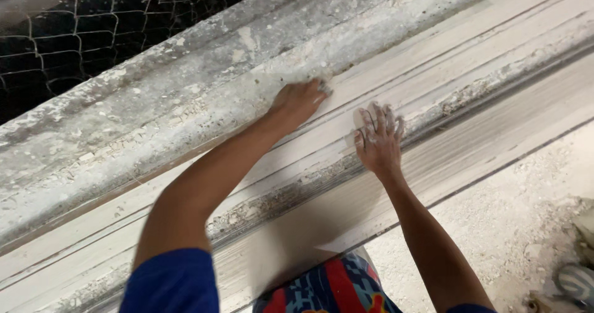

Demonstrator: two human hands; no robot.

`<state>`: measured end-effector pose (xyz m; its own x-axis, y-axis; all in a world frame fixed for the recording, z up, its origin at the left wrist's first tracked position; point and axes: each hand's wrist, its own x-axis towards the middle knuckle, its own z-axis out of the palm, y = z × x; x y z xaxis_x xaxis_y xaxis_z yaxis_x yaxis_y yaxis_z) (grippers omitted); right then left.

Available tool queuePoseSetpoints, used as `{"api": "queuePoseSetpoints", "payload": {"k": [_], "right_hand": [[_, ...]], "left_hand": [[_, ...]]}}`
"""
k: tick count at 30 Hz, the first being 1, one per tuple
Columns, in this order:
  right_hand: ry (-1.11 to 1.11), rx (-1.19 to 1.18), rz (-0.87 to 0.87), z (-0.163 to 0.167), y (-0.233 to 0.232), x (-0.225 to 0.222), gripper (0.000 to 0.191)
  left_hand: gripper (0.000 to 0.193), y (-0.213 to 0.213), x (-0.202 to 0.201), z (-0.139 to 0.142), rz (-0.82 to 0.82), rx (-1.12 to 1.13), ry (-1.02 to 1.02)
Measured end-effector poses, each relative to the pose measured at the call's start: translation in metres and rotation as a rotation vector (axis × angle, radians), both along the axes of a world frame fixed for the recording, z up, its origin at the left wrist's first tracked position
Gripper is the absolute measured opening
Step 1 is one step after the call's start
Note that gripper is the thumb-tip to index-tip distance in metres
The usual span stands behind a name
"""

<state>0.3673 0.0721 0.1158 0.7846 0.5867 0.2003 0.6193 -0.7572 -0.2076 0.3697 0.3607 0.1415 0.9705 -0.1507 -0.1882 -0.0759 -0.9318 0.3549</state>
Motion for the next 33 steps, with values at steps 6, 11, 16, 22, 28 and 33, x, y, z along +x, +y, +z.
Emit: {"api": "queuePoseSetpoints", "payload": {"k": [6, 11, 16, 22, 28, 33], "right_hand": [[-0.003, 0.023, 0.015, 0.002, 0.001, 0.002, 0.052], [0.010, 0.026, 0.013, -0.002, 0.001, -0.004, 0.053], [0.004, 0.039, 0.025, 0.003, 0.006, -0.003, 0.056], [0.092, 0.225, 0.208, 0.003, -0.021, 0.011, 0.059], [-0.014, 0.232, 0.370, -0.016, -0.131, 0.144, 0.060], [-0.022, 0.039, 0.148, -0.026, -0.175, 0.244, 0.057]], "left_hand": [[0.024, 0.010, 0.006, 0.004, -0.177, 0.052, -0.201], [0.036, 0.053, -0.065, 0.033, -0.117, 0.147, 0.153], [0.031, -0.015, 0.014, 0.006, -0.114, 0.083, -0.121], [0.027, -0.039, 0.052, -0.012, -0.062, 0.065, -0.151], [0.052, 0.017, -0.045, 0.052, 0.107, 0.175, 0.206], [0.034, -0.060, 0.063, 0.028, 0.262, -0.006, 0.382]]}}
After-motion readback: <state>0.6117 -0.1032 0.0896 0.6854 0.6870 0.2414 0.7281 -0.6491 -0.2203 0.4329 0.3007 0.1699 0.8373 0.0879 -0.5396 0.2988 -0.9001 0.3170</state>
